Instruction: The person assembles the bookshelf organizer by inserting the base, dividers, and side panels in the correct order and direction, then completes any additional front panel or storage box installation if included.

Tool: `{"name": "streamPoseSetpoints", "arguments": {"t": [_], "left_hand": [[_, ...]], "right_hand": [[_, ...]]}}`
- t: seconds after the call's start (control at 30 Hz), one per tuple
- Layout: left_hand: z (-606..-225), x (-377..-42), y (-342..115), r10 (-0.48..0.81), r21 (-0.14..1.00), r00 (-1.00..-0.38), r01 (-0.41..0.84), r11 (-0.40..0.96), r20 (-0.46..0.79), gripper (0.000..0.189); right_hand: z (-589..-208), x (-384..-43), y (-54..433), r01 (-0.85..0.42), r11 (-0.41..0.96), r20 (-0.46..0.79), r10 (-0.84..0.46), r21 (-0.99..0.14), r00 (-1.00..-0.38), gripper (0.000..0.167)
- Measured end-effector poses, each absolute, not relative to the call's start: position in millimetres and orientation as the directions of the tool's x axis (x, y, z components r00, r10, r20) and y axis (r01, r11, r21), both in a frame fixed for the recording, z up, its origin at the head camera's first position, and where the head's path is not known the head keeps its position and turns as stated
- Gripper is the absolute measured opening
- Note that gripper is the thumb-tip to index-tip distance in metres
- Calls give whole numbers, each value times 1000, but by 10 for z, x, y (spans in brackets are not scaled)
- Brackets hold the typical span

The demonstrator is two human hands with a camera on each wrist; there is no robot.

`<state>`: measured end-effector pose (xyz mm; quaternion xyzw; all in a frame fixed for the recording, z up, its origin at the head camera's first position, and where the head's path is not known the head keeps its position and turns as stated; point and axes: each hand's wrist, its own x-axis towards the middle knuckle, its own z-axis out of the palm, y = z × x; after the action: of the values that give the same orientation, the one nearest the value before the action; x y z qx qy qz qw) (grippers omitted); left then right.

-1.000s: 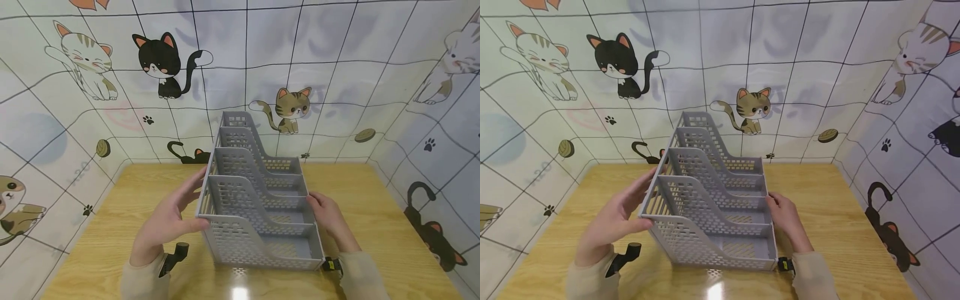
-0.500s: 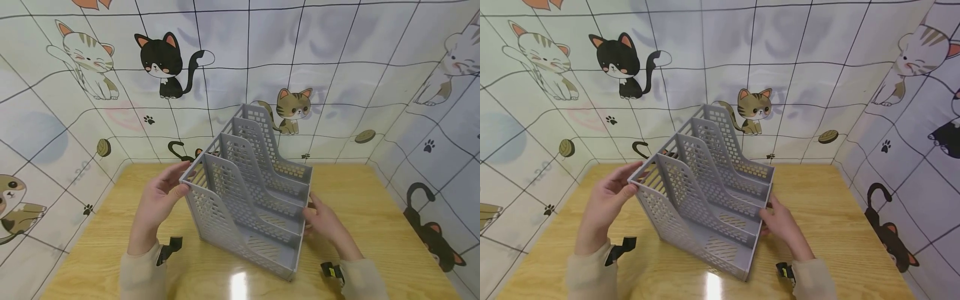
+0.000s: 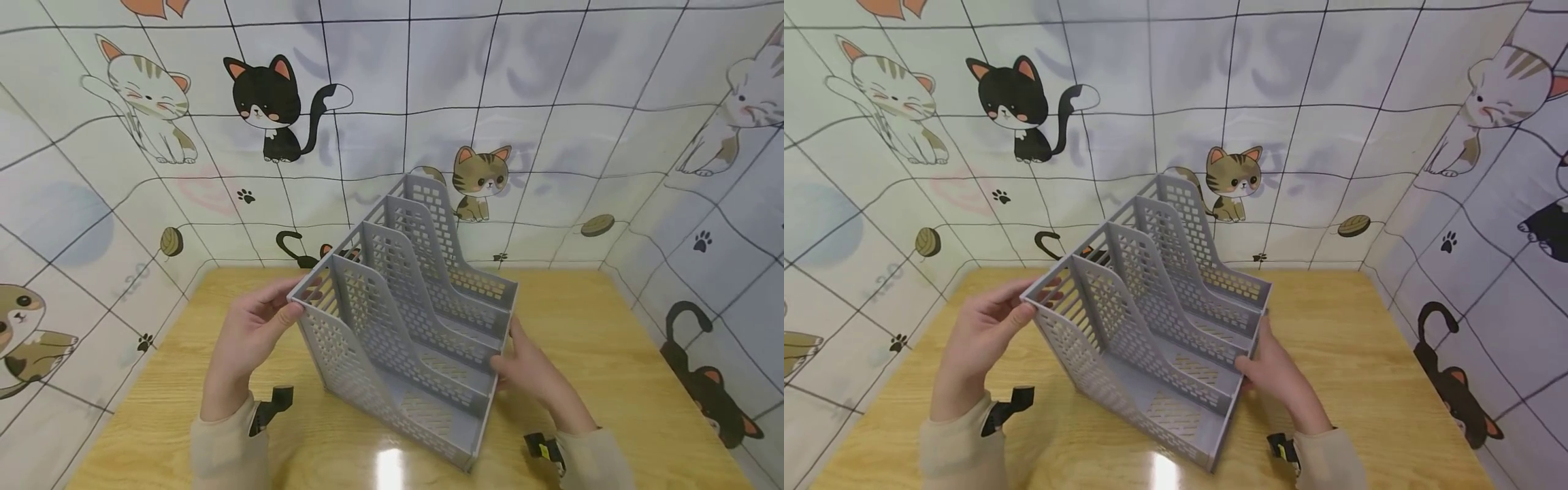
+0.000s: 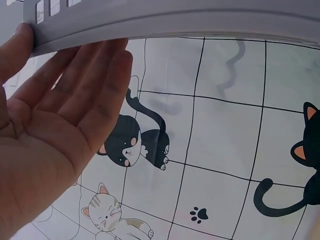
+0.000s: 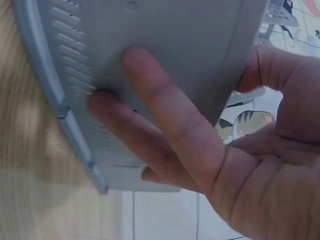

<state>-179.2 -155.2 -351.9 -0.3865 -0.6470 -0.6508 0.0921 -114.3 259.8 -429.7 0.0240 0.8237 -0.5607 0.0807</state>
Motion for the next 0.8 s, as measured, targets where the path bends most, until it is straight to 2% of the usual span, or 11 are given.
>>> {"name": "streamPoseSetpoints", "arguments": {"t": [0.1, 0.2, 0.3, 0.4, 0.5, 0.63, 0.8], "left_hand": [[-3523, -1783, -1563, 386, 779, -691, 612, -138, 611, 31], [-3538, -1797, -1550, 371, 771, -693, 626, -117, 618, 29], [-3564, -1836, -1525, 342, 758, -693, 645, -98, 634, 29], [-3573, -1875, -1496, 314, 765, -712, 639, -81, 628, 30], [-3588, -1884, -1486, 279, 778, -736, 625, -71, 617, 30], [-3601, -1871, -1502, 251, 794, -766, 608, -20, 593, 29], [-3588, -1937, -1571, 302, 814, -783, 580, 38, 544, 30]], "right_hand": [[-4256, -1095, 2591, 92, 401, -139, -90, -912, -986, 109], [-4208, -1108, 2669, -2, 503, -62, -110, -864, -992, 100], [-4202, -1212, 2828, -1, 625, -32, -41, -780, -999, 90], [-4271, -1360, 2993, 112, 624, -87, 71, -773, -994, 90], [-4384, -1521, 3097, 158, 556, -121, 103, -816, -987, 88], [-4496, -1691, 3198, 132, 515, -98, 94, -847, -991, 88], [-4506, -1724, 3303, 70, 573, -23, 89, -817, -996, 76]]}}
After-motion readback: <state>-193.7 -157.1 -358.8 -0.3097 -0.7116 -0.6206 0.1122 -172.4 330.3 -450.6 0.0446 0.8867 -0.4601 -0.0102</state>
